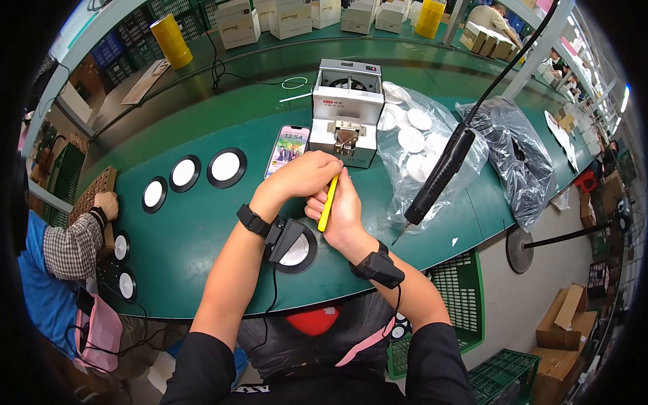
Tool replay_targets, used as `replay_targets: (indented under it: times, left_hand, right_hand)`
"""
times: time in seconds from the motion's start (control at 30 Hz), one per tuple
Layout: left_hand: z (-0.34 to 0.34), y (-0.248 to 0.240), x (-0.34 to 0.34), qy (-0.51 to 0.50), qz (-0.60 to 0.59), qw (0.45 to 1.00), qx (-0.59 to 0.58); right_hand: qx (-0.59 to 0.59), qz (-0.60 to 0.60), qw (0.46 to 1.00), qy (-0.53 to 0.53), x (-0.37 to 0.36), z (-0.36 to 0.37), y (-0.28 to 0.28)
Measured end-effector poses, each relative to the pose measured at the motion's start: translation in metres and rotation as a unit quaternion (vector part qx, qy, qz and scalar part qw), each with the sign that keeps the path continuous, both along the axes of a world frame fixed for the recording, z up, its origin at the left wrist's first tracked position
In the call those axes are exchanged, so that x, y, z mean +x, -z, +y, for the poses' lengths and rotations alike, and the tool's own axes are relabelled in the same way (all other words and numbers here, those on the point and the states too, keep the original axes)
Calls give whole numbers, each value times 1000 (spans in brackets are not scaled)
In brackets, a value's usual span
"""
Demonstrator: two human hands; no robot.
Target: The person trims a white disc with shears, picks up a power tool to drive screws into several circular components, and then removes a stack of black rings from a bag.
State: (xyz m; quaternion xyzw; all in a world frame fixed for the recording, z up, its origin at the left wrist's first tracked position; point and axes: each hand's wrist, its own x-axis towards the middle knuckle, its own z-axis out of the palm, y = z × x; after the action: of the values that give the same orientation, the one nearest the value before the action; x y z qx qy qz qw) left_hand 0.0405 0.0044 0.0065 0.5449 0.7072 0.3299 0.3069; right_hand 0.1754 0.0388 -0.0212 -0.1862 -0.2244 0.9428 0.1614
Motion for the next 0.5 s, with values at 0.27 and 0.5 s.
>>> replay_targets:
  times: [0.27,0.5]
  left_hand:
    - [6,5,6,-54,-26,997,52]
    - [-9,-17,-3,49,-6,994,94]
  right_hand:
    - [2,-25,1000,5,-4,15,0]
    - [136,0,991,14,1,-1,5]
